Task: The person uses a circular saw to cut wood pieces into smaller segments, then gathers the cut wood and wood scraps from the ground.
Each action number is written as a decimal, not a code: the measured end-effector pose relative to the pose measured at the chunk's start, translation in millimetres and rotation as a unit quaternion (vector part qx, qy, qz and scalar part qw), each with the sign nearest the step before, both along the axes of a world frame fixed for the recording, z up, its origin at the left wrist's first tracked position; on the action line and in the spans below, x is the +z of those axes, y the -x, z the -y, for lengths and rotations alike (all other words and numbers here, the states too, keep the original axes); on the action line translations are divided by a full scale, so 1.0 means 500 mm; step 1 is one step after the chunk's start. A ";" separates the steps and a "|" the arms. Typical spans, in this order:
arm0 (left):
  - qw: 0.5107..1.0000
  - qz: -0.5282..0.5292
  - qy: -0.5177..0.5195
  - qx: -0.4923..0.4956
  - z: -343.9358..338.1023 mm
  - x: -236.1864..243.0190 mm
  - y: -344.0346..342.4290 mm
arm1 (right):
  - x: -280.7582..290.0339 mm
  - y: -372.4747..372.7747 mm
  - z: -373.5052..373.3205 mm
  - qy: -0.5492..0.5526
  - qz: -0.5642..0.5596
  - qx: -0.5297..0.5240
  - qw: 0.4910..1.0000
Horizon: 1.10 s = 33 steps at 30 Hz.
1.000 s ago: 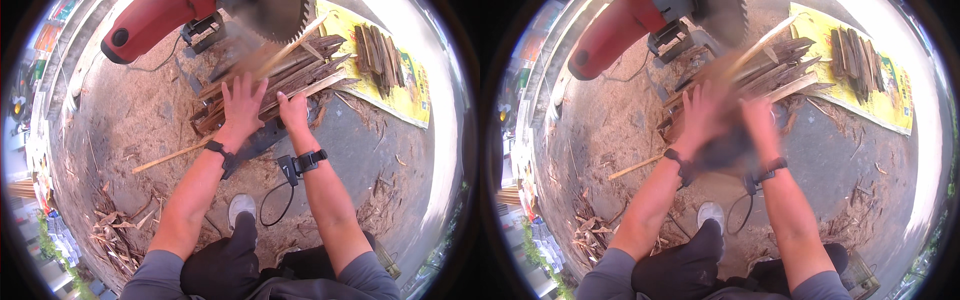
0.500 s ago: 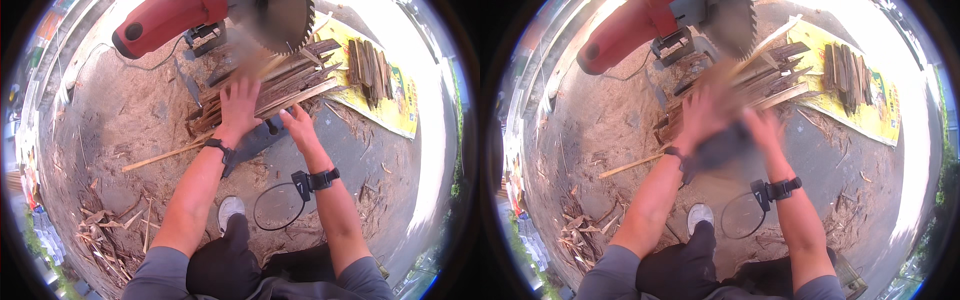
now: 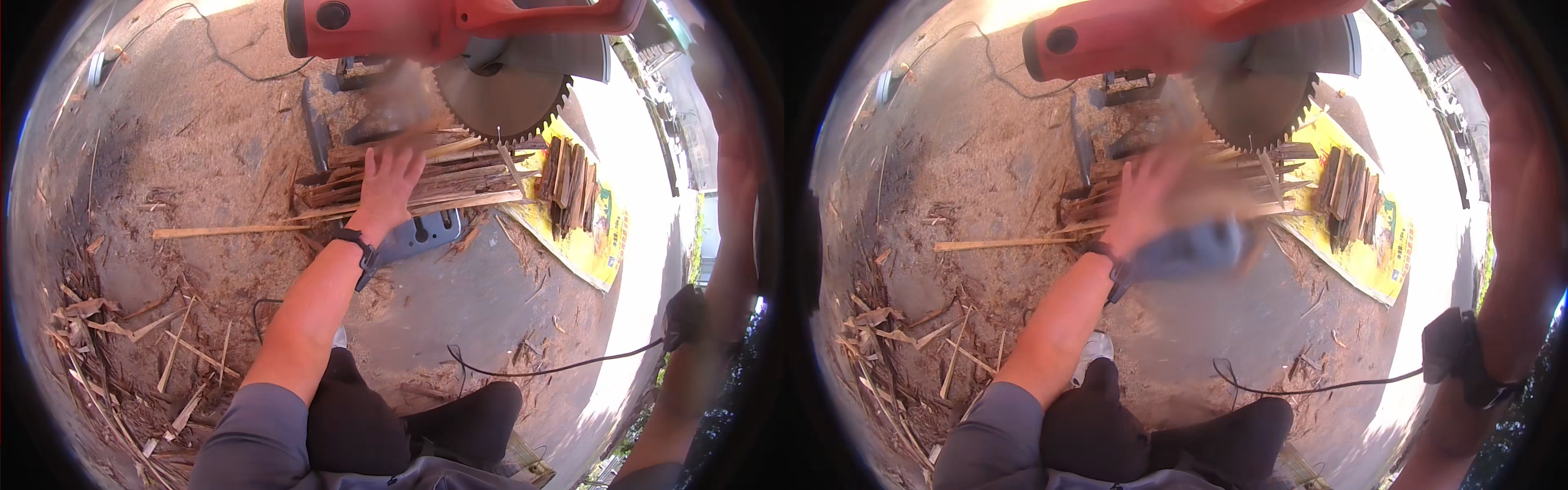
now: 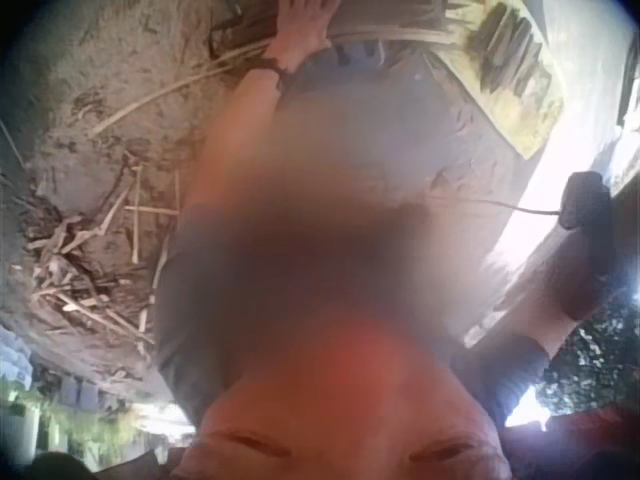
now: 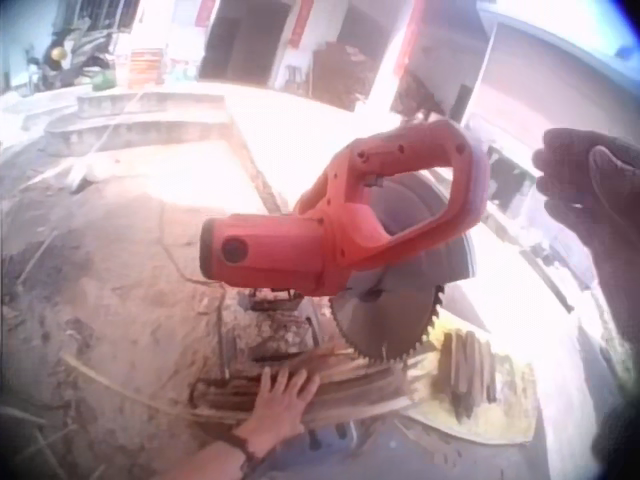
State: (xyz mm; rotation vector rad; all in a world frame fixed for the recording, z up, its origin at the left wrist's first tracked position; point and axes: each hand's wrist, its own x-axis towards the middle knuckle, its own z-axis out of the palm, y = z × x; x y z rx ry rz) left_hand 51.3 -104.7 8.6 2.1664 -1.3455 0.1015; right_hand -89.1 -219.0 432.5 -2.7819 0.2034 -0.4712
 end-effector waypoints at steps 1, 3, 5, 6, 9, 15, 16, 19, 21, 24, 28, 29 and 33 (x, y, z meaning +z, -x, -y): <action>0.999 -0.006 -0.035 0.008 -0.052 -0.006 -0.033 | -0.046 -0.055 0.038 -0.066 -0.014 0.012 0.998; 0.998 -0.052 0.014 -0.024 -0.001 0.014 -0.001 | -0.028 -0.132 0.026 -0.087 -0.102 -0.033 0.990; 0.999 -0.047 -0.001 -0.002 -0.055 0.011 -0.028 | -0.084 -0.194 0.041 -0.175 -0.141 -0.022 0.974; 0.998 -0.053 0.013 -0.003 -0.049 0.016 -0.027 | -0.079 -0.207 0.037 -0.180 -0.152 -0.031 0.971; 0.997 -0.068 0.040 -0.021 -0.061 0.002 -0.028 | -0.090 -0.223 0.029 -0.199 -0.156 -0.042 0.967; 1.000 -0.004 0.003 0.013 -0.067 0.007 -0.029 | -0.062 -0.203 0.009 -0.216 -0.168 -0.052 0.960; 1.000 -0.022 0.008 0.008 -0.065 0.009 -0.029 | -0.060 -0.198 0.007 -0.241 -0.190 -0.049 0.950; 0.998 0.044 -0.010 0.036 -0.055 -0.033 -0.029 | -0.076 -0.181 -0.010 -0.313 -0.258 -0.053 0.913; 0.999 -0.017 0.038 0.013 -0.046 -0.039 -0.033 | -0.091 -0.190 -0.022 -0.307 -0.261 -0.099 0.910; 0.996 -0.050 0.068 0.008 -0.036 -0.031 -0.024 | -0.082 -0.232 -0.007 -0.351 -0.290 -0.088 0.886; 0.997 -0.040 0.069 0.023 -0.039 -0.033 -0.022 | -0.100 -0.264 0.023 -0.447 -0.290 -0.068 0.844; 0.996 -0.035 0.073 0.027 -0.044 -0.034 -0.022 | -0.110 -0.271 0.026 -0.449 -0.292 -0.066 0.842; 0.997 -0.049 0.059 0.011 -0.043 -0.037 -0.026 | -0.121 -0.294 0.040 -0.462 -0.270 -0.072 0.842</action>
